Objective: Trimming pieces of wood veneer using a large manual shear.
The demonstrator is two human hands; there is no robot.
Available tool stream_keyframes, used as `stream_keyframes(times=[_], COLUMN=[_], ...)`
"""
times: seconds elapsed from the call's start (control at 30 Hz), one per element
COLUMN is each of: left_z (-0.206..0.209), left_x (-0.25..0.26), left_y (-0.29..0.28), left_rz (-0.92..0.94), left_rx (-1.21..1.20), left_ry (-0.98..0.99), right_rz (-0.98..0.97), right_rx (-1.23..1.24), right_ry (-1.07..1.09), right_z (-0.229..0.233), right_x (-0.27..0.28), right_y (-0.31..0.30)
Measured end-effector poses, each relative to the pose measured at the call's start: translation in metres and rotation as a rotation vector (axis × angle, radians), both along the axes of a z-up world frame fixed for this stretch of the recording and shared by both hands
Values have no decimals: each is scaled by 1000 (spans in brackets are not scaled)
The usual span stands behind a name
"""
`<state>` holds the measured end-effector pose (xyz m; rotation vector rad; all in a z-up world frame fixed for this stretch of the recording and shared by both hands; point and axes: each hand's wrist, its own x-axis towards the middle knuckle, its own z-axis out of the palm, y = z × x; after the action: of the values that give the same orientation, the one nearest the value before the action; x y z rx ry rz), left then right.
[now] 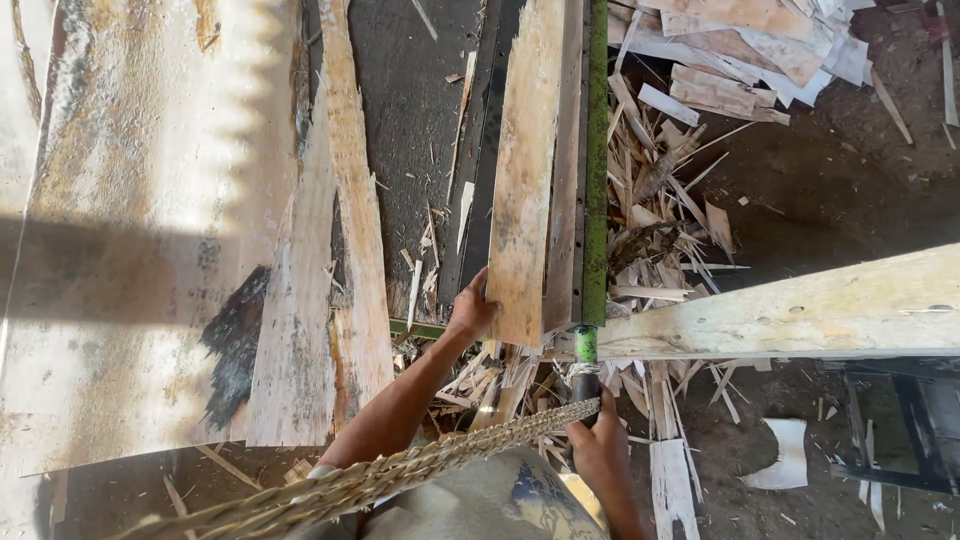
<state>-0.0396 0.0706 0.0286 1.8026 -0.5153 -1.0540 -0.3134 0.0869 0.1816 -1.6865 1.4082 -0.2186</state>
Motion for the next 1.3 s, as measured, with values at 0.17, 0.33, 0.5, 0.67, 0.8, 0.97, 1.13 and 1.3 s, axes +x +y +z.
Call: stream_keyframes(times=[0.17, 0.33, 0.5, 0.67, 0.8, 0.97, 1.13, 1.3], left_z=[-11, 6, -17, -5, -8, 29, 22, 51], left_x=[9, 13, 5, 11, 13, 43, 55, 69], left_y=[0, -5, -5, -8, -2, 18, 28, 41], left_rz=[19, -12, 41, 72, 61, 83, 111, 142], left_rx=[1, 59, 20, 12, -11, 1, -32, -33], left_ry=[5, -29, -62, -63, 117, 158, 130, 121], right_rz=[17, -115, -71, 61, -48, -42, 4, -37], right_rx=[138, 138, 82, -104, 19, 24, 40, 39], right_ry=[116, -10, -15, -12, 35, 106, 195, 182], right_z=[40, 65, -131, -172, -99, -111, -102, -42], right_x=[3, 19, 3, -8, 13, -2, -4, 12], right_y=[-4, 2, 6, 5, 11, 5, 4, 6])
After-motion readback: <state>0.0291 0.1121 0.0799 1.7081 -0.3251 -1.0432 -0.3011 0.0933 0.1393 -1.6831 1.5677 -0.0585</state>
